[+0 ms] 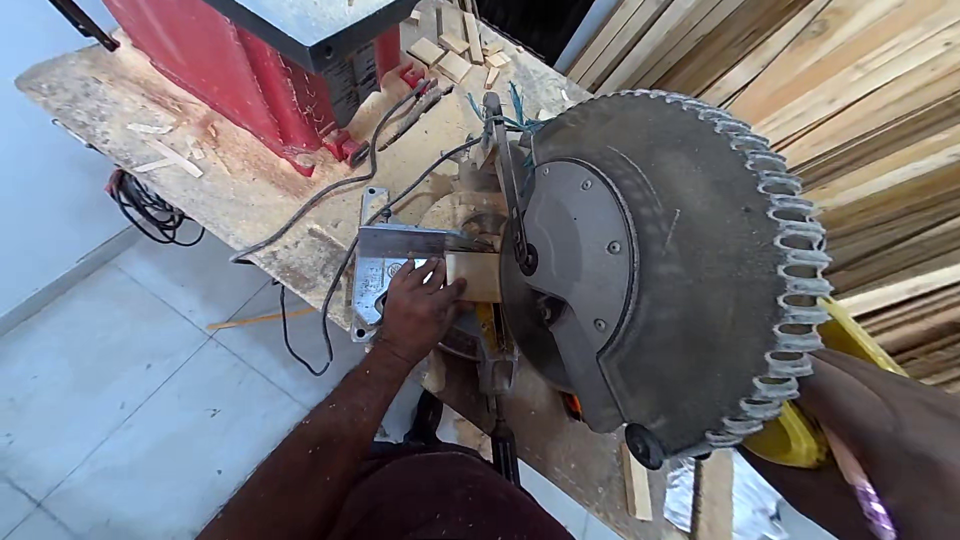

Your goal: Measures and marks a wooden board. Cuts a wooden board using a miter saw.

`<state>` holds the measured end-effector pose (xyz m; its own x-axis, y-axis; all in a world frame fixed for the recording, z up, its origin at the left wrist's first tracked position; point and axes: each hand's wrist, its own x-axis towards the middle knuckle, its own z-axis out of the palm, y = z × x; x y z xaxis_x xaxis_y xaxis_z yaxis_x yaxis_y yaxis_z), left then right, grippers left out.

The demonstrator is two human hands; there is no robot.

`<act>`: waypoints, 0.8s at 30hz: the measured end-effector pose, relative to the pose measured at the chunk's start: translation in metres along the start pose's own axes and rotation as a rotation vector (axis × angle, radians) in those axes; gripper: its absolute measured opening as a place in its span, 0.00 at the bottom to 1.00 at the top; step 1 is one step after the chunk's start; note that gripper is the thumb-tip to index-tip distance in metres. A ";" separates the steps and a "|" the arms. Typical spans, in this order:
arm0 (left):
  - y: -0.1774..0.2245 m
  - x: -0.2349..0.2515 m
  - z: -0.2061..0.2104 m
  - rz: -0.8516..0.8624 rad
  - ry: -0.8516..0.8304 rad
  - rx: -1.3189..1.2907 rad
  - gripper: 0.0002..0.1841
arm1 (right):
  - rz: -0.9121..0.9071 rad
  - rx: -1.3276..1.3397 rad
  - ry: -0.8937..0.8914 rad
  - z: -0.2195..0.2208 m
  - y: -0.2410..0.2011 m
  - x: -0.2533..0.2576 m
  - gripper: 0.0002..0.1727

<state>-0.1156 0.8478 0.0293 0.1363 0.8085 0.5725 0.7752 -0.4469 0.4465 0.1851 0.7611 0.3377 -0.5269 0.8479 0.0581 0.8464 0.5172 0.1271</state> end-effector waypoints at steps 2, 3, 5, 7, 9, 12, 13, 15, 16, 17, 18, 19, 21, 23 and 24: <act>0.000 0.000 -0.001 -0.002 -0.014 0.002 0.21 | 0.002 0.007 0.003 0.001 0.000 0.000 0.19; 0.000 0.000 -0.001 -0.004 -0.021 0.003 0.21 | 0.003 0.009 0.007 0.001 0.000 0.000 0.19; 0.000 0.000 0.000 -0.004 -0.024 0.008 0.21 | -0.002 0.003 0.018 0.003 0.000 -0.001 0.19; 0.000 0.001 0.000 -0.005 -0.028 0.012 0.21 | -0.007 -0.001 0.024 0.005 0.000 -0.001 0.19; 0.000 0.001 0.000 -0.004 -0.025 0.014 0.21 | -0.007 0.003 0.021 0.005 0.000 -0.002 0.19; 0.000 0.002 0.000 -0.004 -0.025 0.015 0.21 | -0.003 -0.002 0.021 0.005 0.000 -0.001 0.19; 0.001 0.002 -0.001 -0.004 -0.028 0.017 0.21 | -0.002 0.001 0.018 0.005 0.000 -0.001 0.19; 0.002 0.002 -0.001 -0.006 -0.036 0.023 0.21 | 0.000 0.010 0.014 0.005 -0.001 -0.001 0.19; 0.002 0.002 -0.002 -0.009 -0.041 0.027 0.21 | 0.002 0.013 0.012 0.005 -0.001 0.000 0.19; 0.002 0.003 -0.002 -0.010 -0.040 0.029 0.21 | 0.002 0.011 0.013 0.005 -0.001 -0.001 0.20; 0.002 0.003 -0.001 -0.011 -0.039 0.031 0.21 | 0.002 0.009 0.016 0.005 -0.001 -0.001 0.19; 0.002 0.002 -0.001 -0.012 -0.038 0.029 0.21 | -0.001 0.002 0.020 0.005 -0.001 -0.001 0.19; 0.002 0.002 0.000 -0.011 -0.035 0.027 0.21 | -0.003 -0.011 0.021 0.004 -0.002 -0.001 0.19; 0.002 0.002 0.000 -0.014 -0.033 0.021 0.21 | -0.004 -0.008 0.021 0.005 -0.002 -0.001 0.19; 0.002 0.002 0.000 -0.014 -0.033 0.020 0.21 | -0.003 -0.002 0.017 0.005 -0.002 -0.001 0.19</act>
<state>-0.1140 0.8482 0.0312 0.1450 0.8271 0.5430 0.7893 -0.4276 0.4407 0.1845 0.7602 0.3327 -0.5308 0.8442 0.0746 0.8446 0.5195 0.1295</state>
